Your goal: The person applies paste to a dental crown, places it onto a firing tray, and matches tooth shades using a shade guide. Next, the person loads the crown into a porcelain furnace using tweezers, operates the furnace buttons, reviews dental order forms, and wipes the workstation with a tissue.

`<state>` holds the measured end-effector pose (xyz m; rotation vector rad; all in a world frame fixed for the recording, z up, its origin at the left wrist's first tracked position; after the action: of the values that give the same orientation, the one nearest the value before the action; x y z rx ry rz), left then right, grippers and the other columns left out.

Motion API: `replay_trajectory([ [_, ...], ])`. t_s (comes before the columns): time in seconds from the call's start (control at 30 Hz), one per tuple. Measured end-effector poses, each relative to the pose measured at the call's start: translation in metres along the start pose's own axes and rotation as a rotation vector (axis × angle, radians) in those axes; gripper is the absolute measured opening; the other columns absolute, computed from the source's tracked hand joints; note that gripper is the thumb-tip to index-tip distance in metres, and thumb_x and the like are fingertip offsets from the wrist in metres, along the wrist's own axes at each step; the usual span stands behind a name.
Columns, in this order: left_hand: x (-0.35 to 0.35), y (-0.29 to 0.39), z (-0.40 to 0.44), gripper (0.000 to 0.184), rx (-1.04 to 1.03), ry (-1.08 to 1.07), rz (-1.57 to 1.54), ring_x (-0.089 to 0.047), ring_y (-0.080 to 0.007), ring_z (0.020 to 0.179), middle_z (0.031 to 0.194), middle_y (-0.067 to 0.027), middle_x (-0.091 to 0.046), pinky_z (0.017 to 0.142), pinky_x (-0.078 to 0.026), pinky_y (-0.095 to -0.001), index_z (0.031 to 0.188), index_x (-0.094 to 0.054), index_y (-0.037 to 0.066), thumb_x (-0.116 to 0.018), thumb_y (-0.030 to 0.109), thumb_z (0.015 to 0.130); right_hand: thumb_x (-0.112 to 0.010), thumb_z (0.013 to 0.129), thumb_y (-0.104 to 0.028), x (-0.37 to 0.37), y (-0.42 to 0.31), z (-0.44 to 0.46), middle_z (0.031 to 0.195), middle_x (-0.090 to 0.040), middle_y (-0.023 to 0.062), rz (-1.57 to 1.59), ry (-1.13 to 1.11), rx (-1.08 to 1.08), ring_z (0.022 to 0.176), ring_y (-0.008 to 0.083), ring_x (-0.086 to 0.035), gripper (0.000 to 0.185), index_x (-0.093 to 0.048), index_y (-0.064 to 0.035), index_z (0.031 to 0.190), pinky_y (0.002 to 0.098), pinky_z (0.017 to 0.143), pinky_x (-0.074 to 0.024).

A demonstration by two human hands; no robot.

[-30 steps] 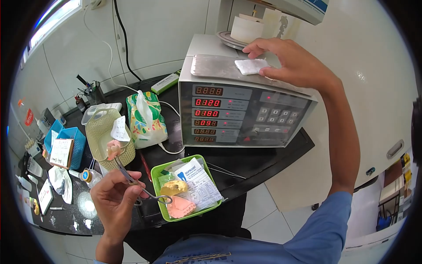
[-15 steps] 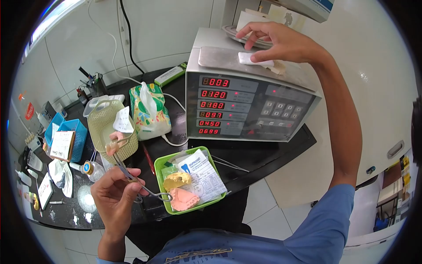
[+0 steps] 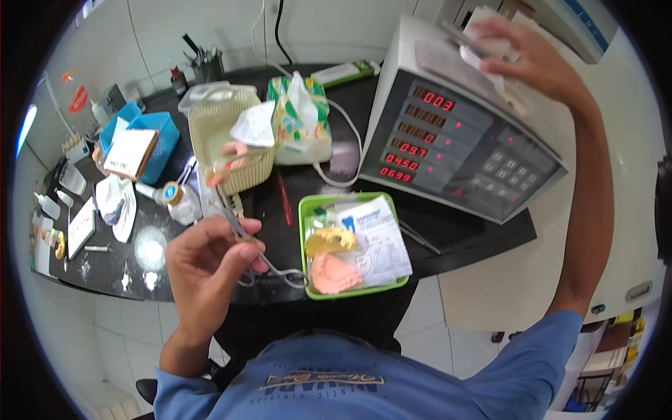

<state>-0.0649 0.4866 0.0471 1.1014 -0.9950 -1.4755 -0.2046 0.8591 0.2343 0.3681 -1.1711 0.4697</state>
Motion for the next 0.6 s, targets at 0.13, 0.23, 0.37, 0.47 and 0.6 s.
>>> replay_trajectory([
  [0.13, 0.006, -0.011, -0.005, 0.018, 0.025, -0.039, -0.018, -0.065, -0.0128, 0.067, 0.083, -0.0111, -0.067, 0.062, -0.053, -0.0233, 0.103, -0.062, -0.008, -0.064, 0.003, 0.088, -0.074, 0.080, -0.012, 0.020, -0.119, -0.022, 0.098, -0.066, 0.0117, -0.125, 0.292, -0.168, 0.094, 0.0203, -0.063, 0.034, -0.062, -0.0008, 0.109, 0.0314, 0.089, -0.0477],
  [0.23, 0.007, -0.015, -0.007, 0.020, 0.106, -0.037, -0.050, -0.065, -0.0122, 0.067, 0.084, -0.0109, -0.068, 0.064, -0.053, -0.0223, 0.105, -0.062, -0.007, -0.064, 0.005, 0.089, -0.065, 0.085, -0.010, -0.005, -0.101, -0.063, 0.085, -0.064, 0.0059, 0.101, 0.277, -0.142, 0.078, 0.0122, -0.059, 0.015, -0.063, 0.0007, 0.096, 0.0249, 0.073, -0.0446],
  [0.37, 0.010, -0.022, -0.007, 0.020, 0.180, -0.125, -0.133, -0.066, -0.0109, 0.072, 0.088, -0.0103, -0.069, 0.066, -0.053, -0.0214, 0.107, -0.062, -0.007, -0.064, 0.002, 0.089, -0.068, 0.081, -0.002, -0.064, -0.139, -0.121, 0.071, -0.062, 0.0098, 0.186, 0.040, -0.147, 0.059, 0.0202, -0.057, 0.004, -0.067, -0.0008, 0.084, 0.0271, 0.056, -0.0444],
  [0.47, 0.008, -0.021, -0.008, 0.017, 0.152, -0.097, -0.096, -0.066, -0.0127, 0.072, 0.088, -0.0112, -0.068, 0.067, -0.054, -0.0228, 0.103, -0.063, -0.007, -0.065, 0.000, 0.087, -0.069, 0.079, -0.002, -0.130, -0.134, -0.142, 0.085, -0.065, 0.0133, 0.294, 0.073, -0.309, 0.070, 0.0282, -0.062, 0.016, -0.066, 0.0006, 0.095, 0.0332, 0.065, -0.0493],
  [0.6, 0.012, -0.023, -0.009, 0.013, -0.036, -0.067, 0.118, -0.066, -0.0149, 0.075, 0.087, -0.0120, -0.068, 0.068, -0.054, -0.0251, 0.097, -0.066, -0.007, -0.067, -0.005, 0.084, -0.068, 0.079, 0.000, -0.176, -0.130, -0.154, 0.094, -0.065, 0.0146, 0.216, 0.093, -0.217, 0.080, 0.0306, -0.063, 0.023, -0.065, 0.0014, 0.102, 0.0373, 0.073, -0.0501],
])
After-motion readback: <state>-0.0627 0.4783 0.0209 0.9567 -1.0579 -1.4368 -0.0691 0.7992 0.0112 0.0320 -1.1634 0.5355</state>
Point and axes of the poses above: each hand's wrist, its own z-axis towards the middle knuckle, its own x-axis out of the back of the hand, y = z × x, the point moved 2 cm from there along z, towards the middle knuckle
